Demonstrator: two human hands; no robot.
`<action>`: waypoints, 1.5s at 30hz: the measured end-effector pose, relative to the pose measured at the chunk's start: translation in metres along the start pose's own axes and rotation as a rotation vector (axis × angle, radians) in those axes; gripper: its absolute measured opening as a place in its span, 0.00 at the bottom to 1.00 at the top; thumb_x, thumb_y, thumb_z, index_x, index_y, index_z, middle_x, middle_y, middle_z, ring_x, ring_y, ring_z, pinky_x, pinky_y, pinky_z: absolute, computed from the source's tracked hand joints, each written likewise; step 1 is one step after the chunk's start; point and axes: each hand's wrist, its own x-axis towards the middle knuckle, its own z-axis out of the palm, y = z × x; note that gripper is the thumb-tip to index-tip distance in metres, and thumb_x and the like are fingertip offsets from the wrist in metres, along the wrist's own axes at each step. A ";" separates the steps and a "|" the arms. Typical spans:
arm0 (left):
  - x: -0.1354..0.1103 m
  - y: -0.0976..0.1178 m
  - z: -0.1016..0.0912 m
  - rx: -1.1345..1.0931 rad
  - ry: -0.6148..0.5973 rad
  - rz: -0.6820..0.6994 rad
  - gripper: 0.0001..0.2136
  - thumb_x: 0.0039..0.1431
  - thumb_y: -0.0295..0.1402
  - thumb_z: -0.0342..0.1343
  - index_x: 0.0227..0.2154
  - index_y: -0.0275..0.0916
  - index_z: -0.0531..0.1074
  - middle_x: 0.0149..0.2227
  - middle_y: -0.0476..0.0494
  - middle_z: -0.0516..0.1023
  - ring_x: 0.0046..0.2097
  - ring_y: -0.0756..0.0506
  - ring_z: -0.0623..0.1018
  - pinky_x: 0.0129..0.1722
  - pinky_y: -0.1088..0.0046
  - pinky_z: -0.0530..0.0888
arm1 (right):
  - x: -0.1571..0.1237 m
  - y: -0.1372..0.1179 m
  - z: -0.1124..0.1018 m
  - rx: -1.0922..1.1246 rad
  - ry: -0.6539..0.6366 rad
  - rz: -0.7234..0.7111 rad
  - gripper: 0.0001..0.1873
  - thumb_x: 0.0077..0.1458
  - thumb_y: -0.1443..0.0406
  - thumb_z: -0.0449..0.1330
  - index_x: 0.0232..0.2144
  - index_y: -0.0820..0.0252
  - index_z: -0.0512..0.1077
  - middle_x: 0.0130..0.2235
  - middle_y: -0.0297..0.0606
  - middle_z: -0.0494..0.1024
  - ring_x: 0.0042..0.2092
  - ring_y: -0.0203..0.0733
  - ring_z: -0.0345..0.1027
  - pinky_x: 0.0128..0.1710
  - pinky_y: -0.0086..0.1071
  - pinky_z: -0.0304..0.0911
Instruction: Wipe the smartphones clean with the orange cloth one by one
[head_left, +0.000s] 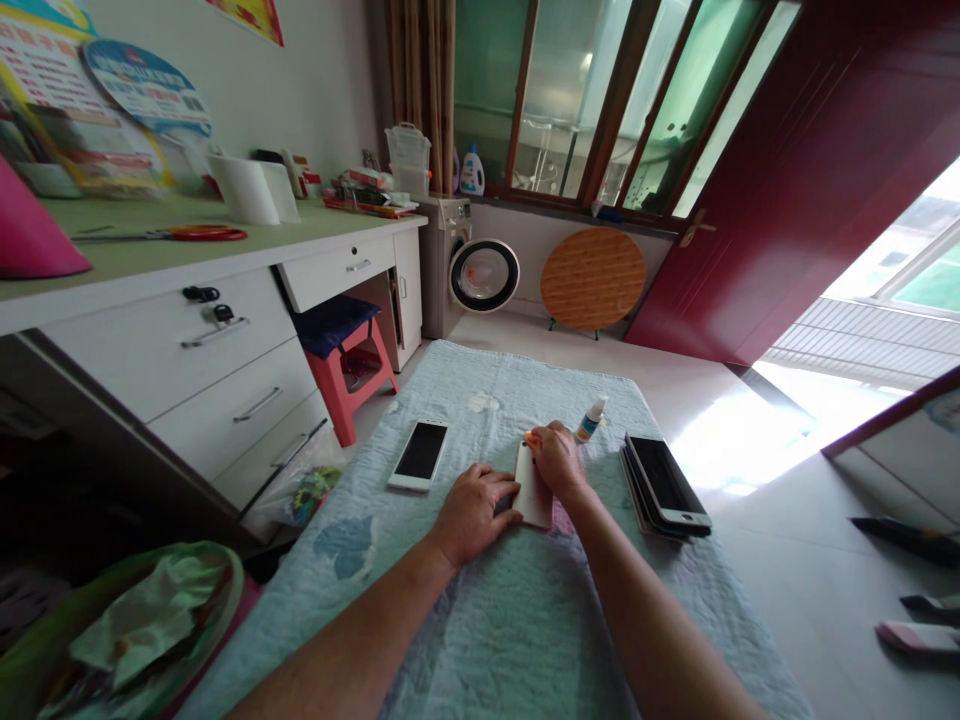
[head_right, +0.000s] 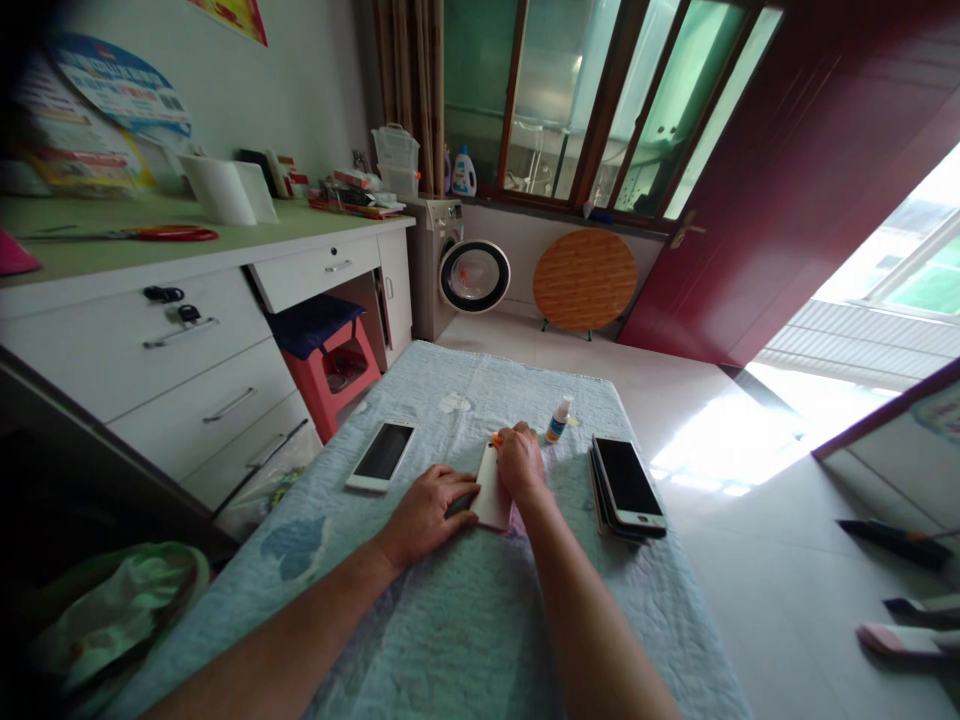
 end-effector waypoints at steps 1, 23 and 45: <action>0.000 0.000 0.001 0.003 0.000 0.000 0.16 0.55 0.39 0.62 0.46 0.43 0.75 0.48 0.45 0.78 0.50 0.39 0.71 0.52 0.60 0.68 | -0.001 -0.003 0.001 -0.005 0.000 -0.013 0.15 0.62 0.67 0.51 0.35 0.61 0.78 0.36 0.42 0.71 0.39 0.39 0.63 0.41 0.28 0.55; -0.002 -0.010 0.017 -0.036 0.250 0.017 0.24 0.55 0.42 0.58 0.50 0.37 0.59 0.47 0.35 0.68 0.51 0.36 0.71 0.51 0.53 0.71 | -0.062 -0.025 -0.017 0.209 -0.299 -0.410 0.09 0.53 0.72 0.60 0.31 0.56 0.79 0.37 0.37 0.69 0.40 0.38 0.60 0.41 0.29 0.57; -0.001 0.012 0.003 0.144 -0.018 0.074 0.14 0.60 0.45 0.57 0.45 0.44 0.75 0.51 0.45 0.76 0.50 0.39 0.71 0.52 0.59 0.65 | 0.010 -0.003 0.004 -0.066 -0.084 -0.057 0.13 0.62 0.66 0.52 0.38 0.60 0.77 0.39 0.43 0.71 0.43 0.40 0.64 0.43 0.27 0.55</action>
